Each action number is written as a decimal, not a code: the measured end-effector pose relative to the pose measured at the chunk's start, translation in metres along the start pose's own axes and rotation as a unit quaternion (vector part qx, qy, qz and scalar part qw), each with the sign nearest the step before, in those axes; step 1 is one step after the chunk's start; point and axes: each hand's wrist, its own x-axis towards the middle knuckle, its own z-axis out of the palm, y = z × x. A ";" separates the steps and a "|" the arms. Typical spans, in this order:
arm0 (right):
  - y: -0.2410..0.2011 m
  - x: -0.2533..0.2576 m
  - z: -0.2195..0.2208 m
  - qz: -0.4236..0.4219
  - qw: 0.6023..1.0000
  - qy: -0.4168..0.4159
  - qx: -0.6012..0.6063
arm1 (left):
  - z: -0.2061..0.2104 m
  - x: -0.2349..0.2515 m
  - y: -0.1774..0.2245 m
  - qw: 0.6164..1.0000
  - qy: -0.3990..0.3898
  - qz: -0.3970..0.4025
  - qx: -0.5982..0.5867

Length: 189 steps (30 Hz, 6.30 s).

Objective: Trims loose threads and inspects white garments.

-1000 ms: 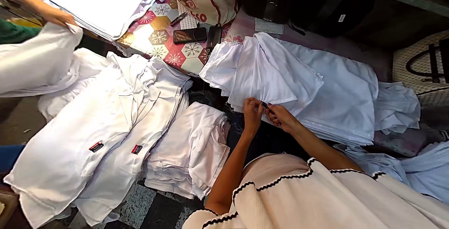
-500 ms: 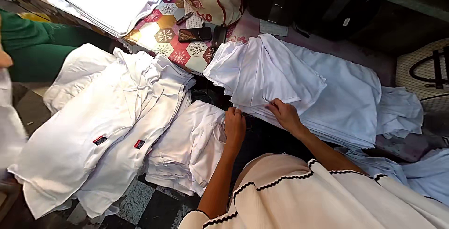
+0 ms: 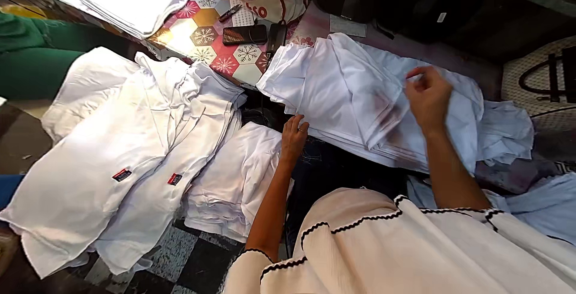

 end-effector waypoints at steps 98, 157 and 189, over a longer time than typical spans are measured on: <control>-0.007 -0.005 0.118 0.359 0.781 -0.462 0.219 | 0.015 0.021 0.081 0.895 0.002 -0.334 -0.296; -0.044 0.031 0.119 0.076 0.871 -0.385 0.294 | -0.034 0.050 0.038 0.850 0.006 -0.216 -0.481; -0.064 0.046 0.137 0.213 0.803 -0.449 0.330 | -0.027 0.054 0.050 0.692 0.086 -0.377 -0.609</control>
